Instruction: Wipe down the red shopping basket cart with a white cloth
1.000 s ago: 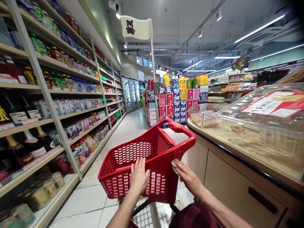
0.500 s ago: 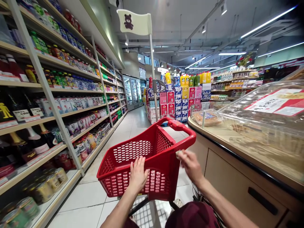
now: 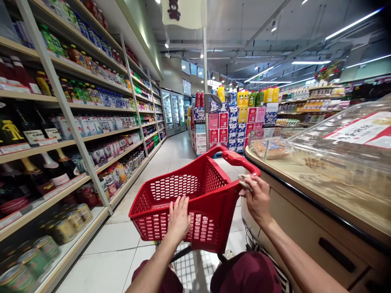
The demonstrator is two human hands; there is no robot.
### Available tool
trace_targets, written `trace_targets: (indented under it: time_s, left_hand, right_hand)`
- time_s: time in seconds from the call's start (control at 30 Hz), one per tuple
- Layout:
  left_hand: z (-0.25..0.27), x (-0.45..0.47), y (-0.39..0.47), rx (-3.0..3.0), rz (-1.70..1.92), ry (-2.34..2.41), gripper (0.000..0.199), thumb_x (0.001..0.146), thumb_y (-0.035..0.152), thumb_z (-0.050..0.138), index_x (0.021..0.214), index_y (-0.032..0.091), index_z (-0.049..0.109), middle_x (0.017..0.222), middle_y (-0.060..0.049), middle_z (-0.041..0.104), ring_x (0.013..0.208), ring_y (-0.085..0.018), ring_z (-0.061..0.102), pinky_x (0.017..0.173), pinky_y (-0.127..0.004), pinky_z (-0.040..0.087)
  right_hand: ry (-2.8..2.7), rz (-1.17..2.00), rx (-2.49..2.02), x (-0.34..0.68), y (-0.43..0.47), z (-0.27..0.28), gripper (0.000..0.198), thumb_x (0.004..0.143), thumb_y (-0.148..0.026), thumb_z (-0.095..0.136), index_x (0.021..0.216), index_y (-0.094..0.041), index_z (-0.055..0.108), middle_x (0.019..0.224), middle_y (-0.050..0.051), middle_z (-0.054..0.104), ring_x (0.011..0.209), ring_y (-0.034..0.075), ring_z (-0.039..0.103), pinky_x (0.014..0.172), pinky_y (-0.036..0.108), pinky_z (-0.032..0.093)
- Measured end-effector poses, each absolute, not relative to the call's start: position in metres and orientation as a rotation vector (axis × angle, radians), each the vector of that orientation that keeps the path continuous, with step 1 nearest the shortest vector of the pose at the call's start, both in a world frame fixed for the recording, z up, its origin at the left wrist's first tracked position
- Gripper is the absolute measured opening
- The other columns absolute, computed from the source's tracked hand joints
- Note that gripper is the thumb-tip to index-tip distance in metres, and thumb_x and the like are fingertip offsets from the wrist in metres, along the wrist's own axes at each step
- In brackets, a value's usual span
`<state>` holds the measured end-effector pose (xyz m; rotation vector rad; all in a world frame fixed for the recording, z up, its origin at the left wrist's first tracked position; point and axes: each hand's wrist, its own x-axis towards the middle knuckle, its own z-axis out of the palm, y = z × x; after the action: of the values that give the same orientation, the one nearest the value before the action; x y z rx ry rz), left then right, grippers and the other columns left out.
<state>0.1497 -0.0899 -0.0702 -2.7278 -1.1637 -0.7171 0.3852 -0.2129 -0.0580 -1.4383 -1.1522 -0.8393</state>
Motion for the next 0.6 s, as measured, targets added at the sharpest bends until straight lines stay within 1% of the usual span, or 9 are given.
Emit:
trace_targets:
  time_s: [0.1, 0.17, 0.27, 0.33, 0.43, 0.5, 0.53, 0.6]
  left_hand:
    - [-0.073, 0.143, -0.091, -2.693, -0.701, -1.148, 0.058, 0.073, 0.011, 0.041, 0.13, 0.017, 0.034, 0.133, -0.008, 0.043, 0.126, -0.023, 0.033, 0.104, -0.048, 0.024]
    - [-0.075, 0.139, -0.091, -2.669, -0.708, -1.128, 0.059, 0.073, 0.011, 0.04, 0.131, 0.017, 0.033, 0.133, -0.008, 0.043, 0.126, -0.023, 0.033, 0.104, -0.046, 0.024]
    - [-0.077, 0.138, -0.094, -2.645, -0.727, -1.121, 0.06, 0.073, 0.011, 0.041, 0.132, 0.017, 0.032, 0.133, -0.008, 0.043, 0.125, -0.023, 0.034, 0.104, -0.046, 0.025]
    - [-0.076, 0.14, -0.098, -2.647, -0.721, -1.135, 0.06, 0.073, 0.013, 0.042, 0.132, 0.017, 0.032, 0.133, -0.008, 0.043, 0.124, -0.024, 0.034, 0.104, -0.047, 0.024]
    - [-0.072, 0.143, -0.103, -2.663, -0.696, -1.158, 0.059, 0.074, 0.015, 0.043, 0.132, 0.016, 0.032, 0.134, -0.008, 0.042, 0.124, -0.025, 0.034, 0.103, -0.048, 0.023]
    - [-0.071, 0.145, -0.106, -2.677, -0.682, -1.161, 0.058, 0.074, 0.015, 0.042, 0.132, 0.016, 0.032, 0.134, -0.008, 0.042, 0.124, -0.025, 0.034, 0.103, -0.048, 0.024]
    - [-0.07, 0.145, -0.108, -2.684, -0.679, -1.158, 0.058, 0.074, 0.015, 0.042, 0.132, 0.016, 0.032, 0.134, -0.008, 0.042, 0.124, -0.025, 0.034, 0.103, -0.048, 0.024]
    - [-0.071, 0.146, -0.111, -2.688, -0.685, -1.149, 0.059, 0.074, 0.013, 0.041, 0.132, 0.015, 0.032, 0.135, -0.008, 0.041, 0.125, -0.025, 0.033, 0.104, -0.047, 0.024]
  right_hand:
    - [-1.404, -0.845, -1.405, 0.39, -0.215, -0.037, 0.029, 0.081, -0.018, 0.048, 0.105, -0.029, 0.059, 0.106, 0.006, 0.055, 0.103, 0.022, 0.047, 0.088, 0.041, 0.043]
    - [-1.456, -0.861, -1.428, 0.399, -0.222, -0.027, 0.029, 0.081, -0.018, 0.048, 0.106, -0.029, 0.059, 0.107, 0.005, 0.056, 0.103, 0.022, 0.047, 0.09, 0.041, 0.042]
    - [-1.169, -0.973, -1.543, 0.411, -0.227, -0.014, 0.031, 0.081, -0.021, 0.045, 0.109, -0.025, 0.057, 0.111, 0.009, 0.054, 0.106, 0.025, 0.046, 0.091, 0.046, 0.038]
    - [-1.078, -1.0, -1.568, 0.404, -0.221, -0.011, 0.031, 0.082, -0.019, 0.042, 0.109, -0.022, 0.057, 0.111, 0.01, 0.054, 0.106, 0.026, 0.046, 0.09, 0.046, 0.039]
    - [-1.439, -0.937, -1.531, 0.377, -0.204, -0.015, 0.029, 0.081, -0.016, 0.042, 0.103, -0.023, 0.06, 0.106, 0.008, 0.059, 0.102, 0.023, 0.05, 0.089, 0.041, 0.04]
    - [-1.689, -0.896, -1.519, 0.373, -0.198, -0.015, 0.028, 0.08, -0.014, 0.043, 0.1, -0.023, 0.061, 0.107, 0.007, 0.059, 0.101, 0.021, 0.051, 0.089, 0.039, 0.041]
    - [-1.701, -0.907, -1.548, 0.379, -0.199, -0.013, 0.027, 0.079, -0.015, 0.044, 0.099, -0.023, 0.062, 0.109, 0.007, 0.058, 0.103, 0.022, 0.05, 0.09, 0.039, 0.04]
    - [-1.504, -0.994, -1.65, 0.403, -0.204, -0.006, 0.026, 0.078, -0.017, 0.045, 0.098, -0.019, 0.062, 0.115, 0.011, 0.054, 0.108, 0.026, 0.046, 0.091, 0.043, 0.039]
